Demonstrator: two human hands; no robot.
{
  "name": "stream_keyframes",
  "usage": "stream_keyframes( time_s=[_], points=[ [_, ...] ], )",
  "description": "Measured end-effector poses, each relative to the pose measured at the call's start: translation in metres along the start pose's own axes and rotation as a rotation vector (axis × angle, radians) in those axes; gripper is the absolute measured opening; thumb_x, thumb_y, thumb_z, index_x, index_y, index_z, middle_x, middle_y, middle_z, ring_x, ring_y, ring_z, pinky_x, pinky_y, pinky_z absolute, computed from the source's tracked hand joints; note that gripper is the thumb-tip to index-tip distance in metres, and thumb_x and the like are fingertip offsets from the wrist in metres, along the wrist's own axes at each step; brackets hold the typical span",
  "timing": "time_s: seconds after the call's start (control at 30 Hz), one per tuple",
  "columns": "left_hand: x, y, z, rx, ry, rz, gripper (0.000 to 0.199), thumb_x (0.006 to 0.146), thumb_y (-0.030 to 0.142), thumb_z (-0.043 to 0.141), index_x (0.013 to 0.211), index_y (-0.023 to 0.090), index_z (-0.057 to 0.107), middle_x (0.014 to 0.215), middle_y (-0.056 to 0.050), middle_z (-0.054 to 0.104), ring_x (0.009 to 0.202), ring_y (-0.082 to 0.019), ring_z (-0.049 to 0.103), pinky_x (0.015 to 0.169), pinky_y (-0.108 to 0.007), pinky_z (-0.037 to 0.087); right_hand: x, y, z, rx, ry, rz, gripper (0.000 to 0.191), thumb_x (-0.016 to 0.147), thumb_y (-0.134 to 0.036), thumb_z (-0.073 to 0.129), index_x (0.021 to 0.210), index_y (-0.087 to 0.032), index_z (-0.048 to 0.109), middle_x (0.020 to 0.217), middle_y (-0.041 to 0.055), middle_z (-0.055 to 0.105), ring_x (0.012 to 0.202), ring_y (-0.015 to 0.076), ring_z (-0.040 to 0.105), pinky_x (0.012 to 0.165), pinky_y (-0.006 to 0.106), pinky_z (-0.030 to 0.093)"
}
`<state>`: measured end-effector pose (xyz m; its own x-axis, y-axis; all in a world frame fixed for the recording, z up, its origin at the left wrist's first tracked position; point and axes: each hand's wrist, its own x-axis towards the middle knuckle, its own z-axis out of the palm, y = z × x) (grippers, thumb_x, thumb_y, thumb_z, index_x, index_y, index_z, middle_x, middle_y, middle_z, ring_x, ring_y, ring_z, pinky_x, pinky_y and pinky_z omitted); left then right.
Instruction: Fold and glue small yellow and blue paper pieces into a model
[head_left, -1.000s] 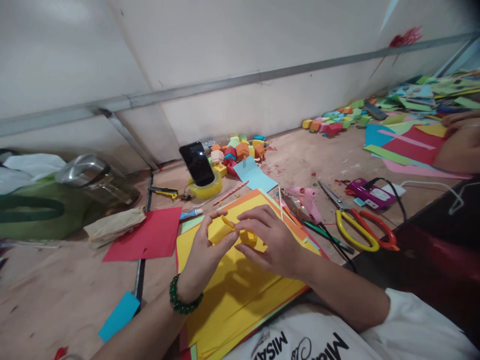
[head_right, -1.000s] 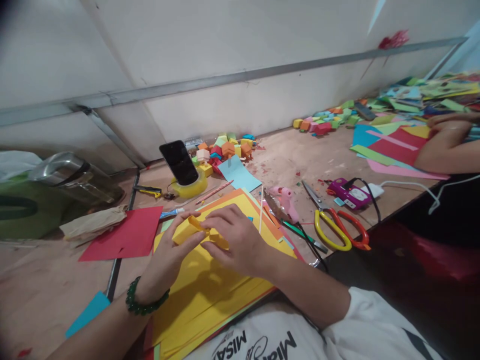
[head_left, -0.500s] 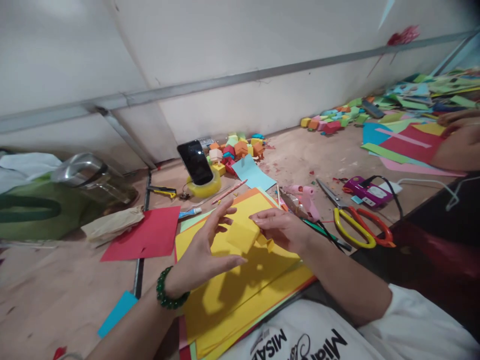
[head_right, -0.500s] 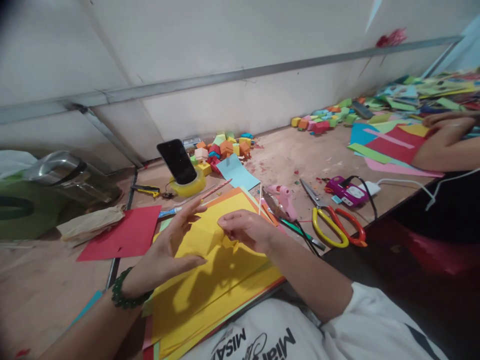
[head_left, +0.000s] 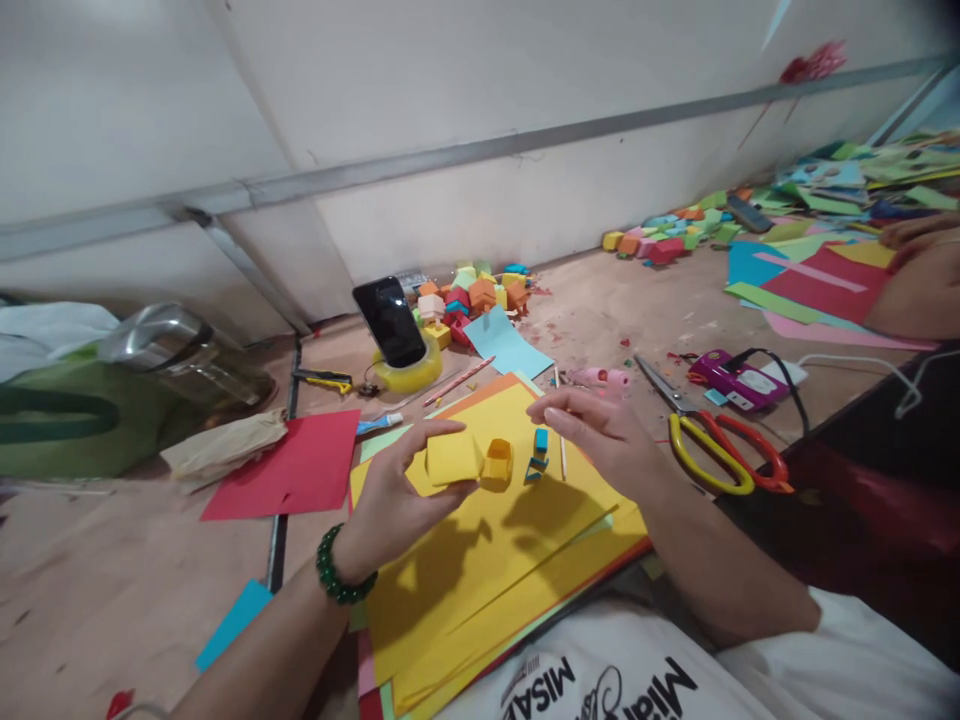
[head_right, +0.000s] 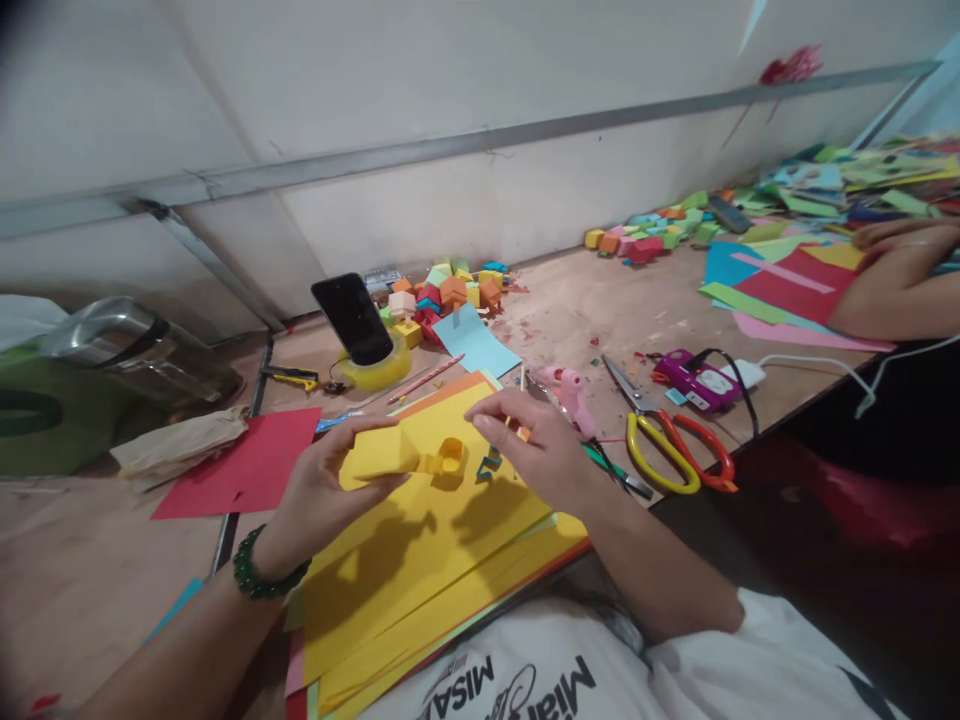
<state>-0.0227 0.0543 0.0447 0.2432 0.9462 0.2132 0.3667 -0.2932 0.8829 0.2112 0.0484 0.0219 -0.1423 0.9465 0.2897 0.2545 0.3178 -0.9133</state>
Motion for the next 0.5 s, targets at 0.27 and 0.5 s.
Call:
stream_keyframes(
  time_s=[0.27,0.5],
  points=[
    [0.009,-0.020,0.005,-0.088,0.119,-0.133,0.033,0.059,0.030,0.081,0.087,0.019,0.066,0.083,-0.004,0.067,0.079,-0.020,0.060,0.071,-0.027,0.046,-0.012,-0.002,0.018,-0.583,-0.270,-0.095,0.018,0.086,-0.028,0.057,0.101,-0.021,0.065,0.075,0.0040,0.070,0.065,0.0170,0.062,0.059,0.026,0.043],
    [0.013,-0.017,0.002,-0.229,0.145,-0.183,0.033,0.064,0.035,0.079,0.088,0.018,0.064,0.084,-0.004,0.069,0.078,-0.020,0.063,0.069,-0.028,0.050,-0.011,0.036,0.033,-0.736,-0.352,-0.145,0.015,0.085,-0.018,0.055,0.078,-0.025,0.067,0.064,0.0013,0.067,0.057,0.0162,0.059,0.051,0.026,0.032]
  ],
)
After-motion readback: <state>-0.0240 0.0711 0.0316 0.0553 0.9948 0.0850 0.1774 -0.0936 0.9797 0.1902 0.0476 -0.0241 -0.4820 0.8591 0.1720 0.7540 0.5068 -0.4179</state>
